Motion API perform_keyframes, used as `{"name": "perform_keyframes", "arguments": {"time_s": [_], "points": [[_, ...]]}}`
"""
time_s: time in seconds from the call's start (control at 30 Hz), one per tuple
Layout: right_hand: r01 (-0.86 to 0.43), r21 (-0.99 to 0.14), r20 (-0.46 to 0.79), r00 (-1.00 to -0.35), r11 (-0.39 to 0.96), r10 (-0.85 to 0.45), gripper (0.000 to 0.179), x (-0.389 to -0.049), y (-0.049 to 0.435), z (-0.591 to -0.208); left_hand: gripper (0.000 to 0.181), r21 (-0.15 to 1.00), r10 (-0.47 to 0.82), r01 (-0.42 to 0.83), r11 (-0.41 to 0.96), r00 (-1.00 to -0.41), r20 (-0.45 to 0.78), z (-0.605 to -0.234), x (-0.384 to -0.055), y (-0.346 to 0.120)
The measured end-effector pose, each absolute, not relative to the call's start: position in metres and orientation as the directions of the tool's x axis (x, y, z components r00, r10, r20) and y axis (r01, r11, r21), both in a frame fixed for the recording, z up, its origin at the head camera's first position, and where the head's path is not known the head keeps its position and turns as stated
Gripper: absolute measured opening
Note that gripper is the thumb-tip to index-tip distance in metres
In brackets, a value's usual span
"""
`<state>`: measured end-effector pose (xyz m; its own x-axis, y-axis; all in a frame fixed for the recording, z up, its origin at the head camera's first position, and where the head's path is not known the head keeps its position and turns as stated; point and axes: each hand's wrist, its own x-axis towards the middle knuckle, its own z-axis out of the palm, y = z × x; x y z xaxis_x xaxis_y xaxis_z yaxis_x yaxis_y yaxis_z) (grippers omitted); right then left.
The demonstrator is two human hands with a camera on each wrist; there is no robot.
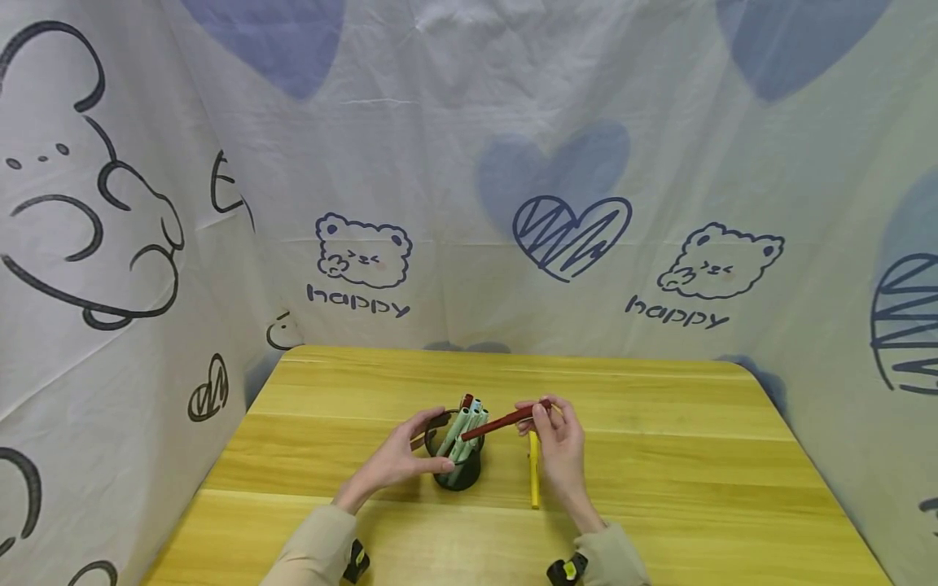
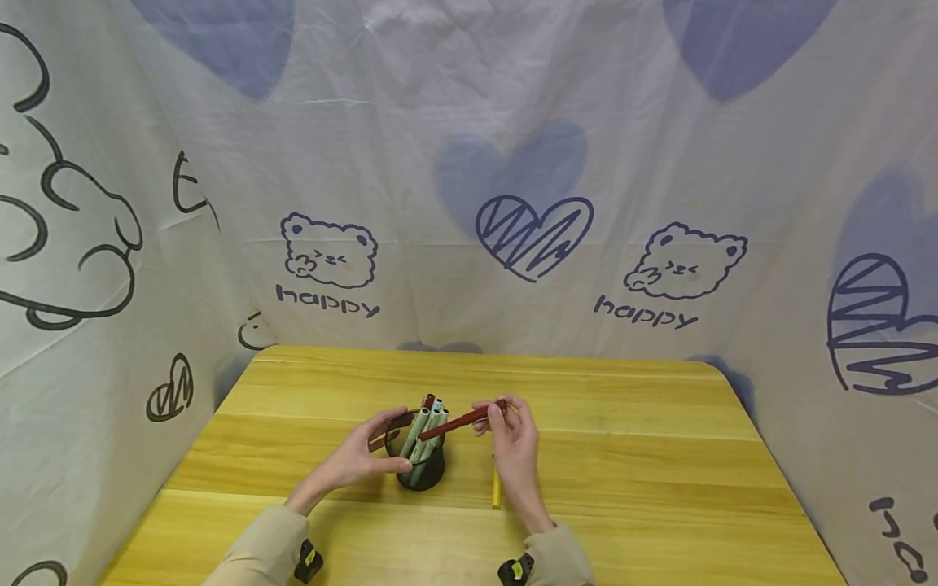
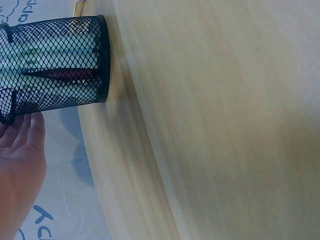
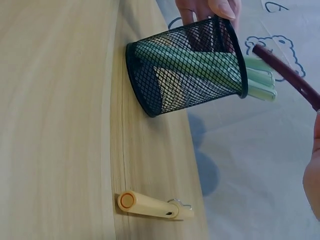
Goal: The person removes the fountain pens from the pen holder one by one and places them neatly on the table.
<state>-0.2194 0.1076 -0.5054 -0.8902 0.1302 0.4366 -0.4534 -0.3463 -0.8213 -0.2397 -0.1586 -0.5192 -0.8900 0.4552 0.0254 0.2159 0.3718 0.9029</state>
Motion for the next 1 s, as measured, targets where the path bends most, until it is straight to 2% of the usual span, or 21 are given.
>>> {"name": "perform_keyframes", "arguments": {"time_s": [0.2,0.33,0.63,0.87,1.0], "points": [[-0.417,-0.792,0.418,-0.903,-0.445,0.102,0.03,-0.219,0.116,-0.508,0.091,0.905,0.454,0.214,0.368,-0.891,0.026,-0.518,-0.239,-0.158],[-0.369,-0.783,0.385,-0.92,-0.501,0.076,0.035,-0.219,0.123,-0.51,0.091,0.907,0.46,0.219,0.361,-0.887,0.031,-0.518,-0.239,-0.158],[-0.328,-0.759,0.345,-0.935,-0.562,0.079,0.038,-0.219,0.136,-0.515,0.09,0.907,0.469,0.237,0.348,-0.882,0.051,-0.518,-0.239,-0.159],[-0.298,-0.77,0.261,-0.954,-0.565,0.148,0.031,-0.217,0.142,-0.515,0.09,0.906,0.466,0.236,0.351,-0.883,0.05,-0.519,-0.24,-0.159],[-0.309,-0.761,0.255,-0.951,-0.57,0.175,0.031,-0.217,0.145,-0.518,0.09,0.905,0.465,0.238,0.352,-0.884,0.051,-0.519,-0.24,-0.158]]}}
